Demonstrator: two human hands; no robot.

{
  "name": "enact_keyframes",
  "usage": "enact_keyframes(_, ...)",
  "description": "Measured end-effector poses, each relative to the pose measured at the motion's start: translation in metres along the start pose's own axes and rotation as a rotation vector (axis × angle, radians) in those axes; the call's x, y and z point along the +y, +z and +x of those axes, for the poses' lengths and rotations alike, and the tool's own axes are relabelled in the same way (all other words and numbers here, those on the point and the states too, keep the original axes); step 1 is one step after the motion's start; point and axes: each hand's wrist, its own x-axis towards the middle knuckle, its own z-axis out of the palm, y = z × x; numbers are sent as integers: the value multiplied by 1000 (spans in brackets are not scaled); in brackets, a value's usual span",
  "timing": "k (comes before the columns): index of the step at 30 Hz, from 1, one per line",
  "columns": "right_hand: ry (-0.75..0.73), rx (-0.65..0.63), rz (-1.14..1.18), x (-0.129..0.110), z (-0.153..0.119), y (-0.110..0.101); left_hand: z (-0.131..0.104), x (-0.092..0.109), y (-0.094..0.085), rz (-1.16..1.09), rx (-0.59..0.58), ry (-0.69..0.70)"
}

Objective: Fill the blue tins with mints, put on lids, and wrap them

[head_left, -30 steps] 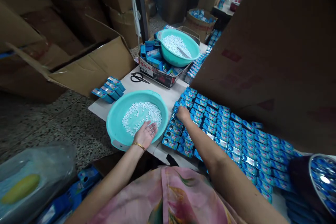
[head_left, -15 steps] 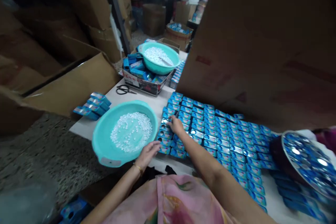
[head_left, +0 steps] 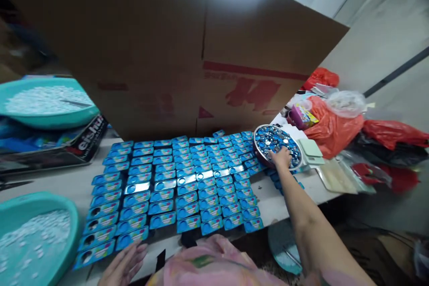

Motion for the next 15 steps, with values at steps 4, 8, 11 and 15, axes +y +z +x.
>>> enact_keyframes(4,20,-280,-155,16,45,18,-1,1,75,-21,-15,9)
enact_keyframes(8,-156,-281,-176,18,53,33,-5,1,121,-7,-34,32)
enact_keyframes(11,-277,-170,-107,30,57,33,-7,0,134,21,-14,39)
enact_keyframes(15,-312,-80,129,49,73,22,-3,4,145,51,23,51)
